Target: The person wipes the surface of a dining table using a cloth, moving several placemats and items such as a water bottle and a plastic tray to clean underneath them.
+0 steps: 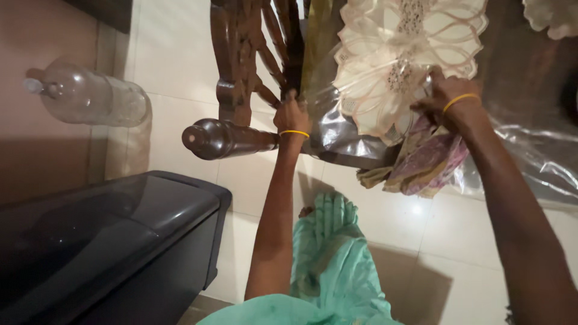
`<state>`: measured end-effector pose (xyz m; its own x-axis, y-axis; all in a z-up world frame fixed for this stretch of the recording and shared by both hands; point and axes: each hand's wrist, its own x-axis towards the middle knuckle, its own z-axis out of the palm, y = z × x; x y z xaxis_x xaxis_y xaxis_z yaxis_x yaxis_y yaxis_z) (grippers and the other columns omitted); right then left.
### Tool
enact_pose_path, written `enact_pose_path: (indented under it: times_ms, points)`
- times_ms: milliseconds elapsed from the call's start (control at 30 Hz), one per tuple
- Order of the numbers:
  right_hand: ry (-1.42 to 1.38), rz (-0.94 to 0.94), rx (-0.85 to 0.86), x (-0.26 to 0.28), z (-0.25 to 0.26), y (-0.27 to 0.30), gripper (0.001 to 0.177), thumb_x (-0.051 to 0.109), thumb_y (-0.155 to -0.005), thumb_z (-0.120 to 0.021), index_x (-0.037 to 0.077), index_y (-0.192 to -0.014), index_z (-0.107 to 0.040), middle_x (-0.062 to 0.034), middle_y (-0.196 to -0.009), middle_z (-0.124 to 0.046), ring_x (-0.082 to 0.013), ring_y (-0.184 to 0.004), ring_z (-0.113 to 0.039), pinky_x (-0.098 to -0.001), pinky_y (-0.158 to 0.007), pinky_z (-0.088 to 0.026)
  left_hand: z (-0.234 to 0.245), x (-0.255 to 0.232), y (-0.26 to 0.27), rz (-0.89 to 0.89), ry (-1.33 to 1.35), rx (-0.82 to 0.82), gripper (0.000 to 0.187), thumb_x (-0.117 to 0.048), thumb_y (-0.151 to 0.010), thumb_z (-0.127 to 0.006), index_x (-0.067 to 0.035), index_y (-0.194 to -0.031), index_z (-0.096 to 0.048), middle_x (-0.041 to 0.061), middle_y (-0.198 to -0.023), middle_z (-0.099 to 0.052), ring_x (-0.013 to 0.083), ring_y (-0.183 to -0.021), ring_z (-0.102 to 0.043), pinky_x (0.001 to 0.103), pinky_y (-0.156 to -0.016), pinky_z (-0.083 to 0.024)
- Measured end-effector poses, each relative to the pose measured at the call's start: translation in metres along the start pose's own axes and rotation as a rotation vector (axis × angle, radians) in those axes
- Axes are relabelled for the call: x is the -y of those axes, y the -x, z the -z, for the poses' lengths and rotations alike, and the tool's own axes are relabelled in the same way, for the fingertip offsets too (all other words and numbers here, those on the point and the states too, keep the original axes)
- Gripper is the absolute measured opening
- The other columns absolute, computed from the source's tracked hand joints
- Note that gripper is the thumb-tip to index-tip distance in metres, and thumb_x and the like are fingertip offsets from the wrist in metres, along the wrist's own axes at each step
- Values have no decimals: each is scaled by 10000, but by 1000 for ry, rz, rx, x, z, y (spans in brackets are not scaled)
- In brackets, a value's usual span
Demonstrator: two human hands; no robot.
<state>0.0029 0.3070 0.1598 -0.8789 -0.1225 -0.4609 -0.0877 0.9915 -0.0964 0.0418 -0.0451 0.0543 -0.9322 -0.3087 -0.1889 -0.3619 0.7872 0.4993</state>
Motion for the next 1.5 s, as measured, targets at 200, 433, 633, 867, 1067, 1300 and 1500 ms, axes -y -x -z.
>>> enact_pose_path:
  times_ms: [200, 433, 633, 867, 1067, 1300, 1500]
  points:
    - [65, -1, -57, -1, -2, -2, 962, 607, -751, -803, 40, -1448, -458, -250, -907, -712, -447, -837, -702, -534, -743, -539, -3, -23, 58, -378, -153, -257, 814, -266, -933, -699, -93, -1601, -267, 198, -1551, -480, 439, -1498, -356, 650, -1114, -392]
    - [149, 142, -278, -19, -39, 36, 663, 543, -959, -751, -26, -1269, -608, -224, -798, -691, -357, -659, -696, -445, -604, -551, -7, 7, 60, -299, 49, 128, 1031, -406, -833, -769, -160, -1609, -136, 260, -1687, -16, 509, -1529, -108, 638, -1157, -279]
    - [-484, 217, -287, -19, -43, 194, 393, 323, -956, -750, 15, -1201, -740, -173, -926, -761, -219, -707, -742, -353, -680, -606, -34, 28, 61, -407, 146, -66, 927, -290, -925, -672, -101, -1648, -124, 262, -1712, -86, 487, -1580, -173, 600, -1213, -266]
    - [-1032, -65, -495, 6, -38, 273, 175, 138, -1091, -644, -31, -1115, -683, -122, -938, -715, -190, -724, -626, -302, -636, -513, -72, 41, 60, -235, 390, -373, 695, -154, -1075, -524, -45, -1660, -164, 264, -1707, -240, 468, -1586, -239, 530, -1304, -214]
    - [-1107, 264, -961, 95, -131, 137, 453, 258, -1145, -584, -18, -1473, -440, -134, -1348, -583, -250, -1264, -627, -379, -1090, -558, -83, 51, 56, -183, 470, -290, 649, -155, -1041, -522, -20, -1622, -267, 275, -1657, -285, 449, -1539, -301, 483, -1270, -245]
    - [-126, 329, -801, 129, -161, 111, 581, 210, -908, -735, -20, -1418, -576, -341, -1424, -571, -523, -1334, -536, -537, -1137, -427, -83, 51, 56, -193, 468, -338, 576, -162, -1069, -464, 5, -1597, -307, 269, -1642, -353, 408, -1530, -344, 468, -1275, -251]
    - [-334, 218, -800, 141, -167, 86, 543, 237, -926, -735, -28, -1382, -606, -325, -1406, -571, -539, -1298, -545, -590, -1089, -432, -85, 51, 55, -74, 639, -149, 576, -174, -1069, -406, 8, -1604, -293, 277, -1564, -439, 421, -1436, -463, 429, -1192, -367]
